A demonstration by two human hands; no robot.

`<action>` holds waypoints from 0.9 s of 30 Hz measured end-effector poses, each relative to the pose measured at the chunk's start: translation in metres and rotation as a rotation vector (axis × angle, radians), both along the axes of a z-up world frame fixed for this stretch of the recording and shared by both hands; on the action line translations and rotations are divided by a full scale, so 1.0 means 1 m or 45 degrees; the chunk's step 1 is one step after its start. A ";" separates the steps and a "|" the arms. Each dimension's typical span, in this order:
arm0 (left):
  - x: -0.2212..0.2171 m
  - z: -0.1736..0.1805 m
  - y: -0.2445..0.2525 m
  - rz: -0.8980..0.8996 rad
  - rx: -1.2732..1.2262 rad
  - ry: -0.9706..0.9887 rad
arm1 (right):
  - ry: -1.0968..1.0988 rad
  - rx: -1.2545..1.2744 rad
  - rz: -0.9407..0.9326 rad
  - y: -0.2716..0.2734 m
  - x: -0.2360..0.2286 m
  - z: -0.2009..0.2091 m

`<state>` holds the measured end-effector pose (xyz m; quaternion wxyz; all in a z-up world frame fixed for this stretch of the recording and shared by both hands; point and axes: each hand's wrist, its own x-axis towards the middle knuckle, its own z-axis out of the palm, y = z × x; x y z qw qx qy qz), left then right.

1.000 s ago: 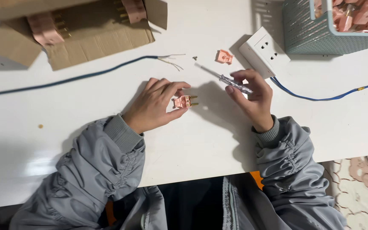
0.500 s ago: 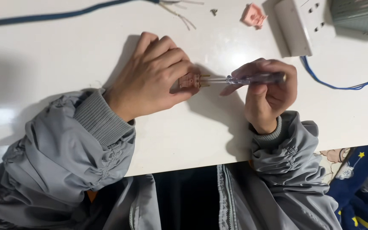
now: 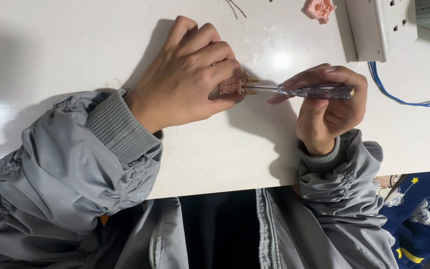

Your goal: The person assembles a small pink electrical plug by hand, stripping and twisting wires, then using a screwdriver to secure the wires into the plug terminals. The person repeatedly picks up plugs from a cardboard box and a basket, performs the assembly, and places the finished plugs back into the box.

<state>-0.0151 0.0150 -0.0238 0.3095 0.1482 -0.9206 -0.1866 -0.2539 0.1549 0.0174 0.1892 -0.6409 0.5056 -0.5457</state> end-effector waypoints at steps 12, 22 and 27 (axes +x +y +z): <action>0.000 -0.001 -0.001 -0.015 0.019 0.050 | 0.236 -0.233 0.137 -0.012 -0.008 0.005; 0.001 -0.003 -0.001 -0.017 -0.030 0.030 | 0.061 -0.386 0.074 -0.021 0.011 0.005; 0.001 -0.004 -0.002 -0.032 -0.029 0.018 | 0.115 -0.338 0.085 -0.025 0.011 0.006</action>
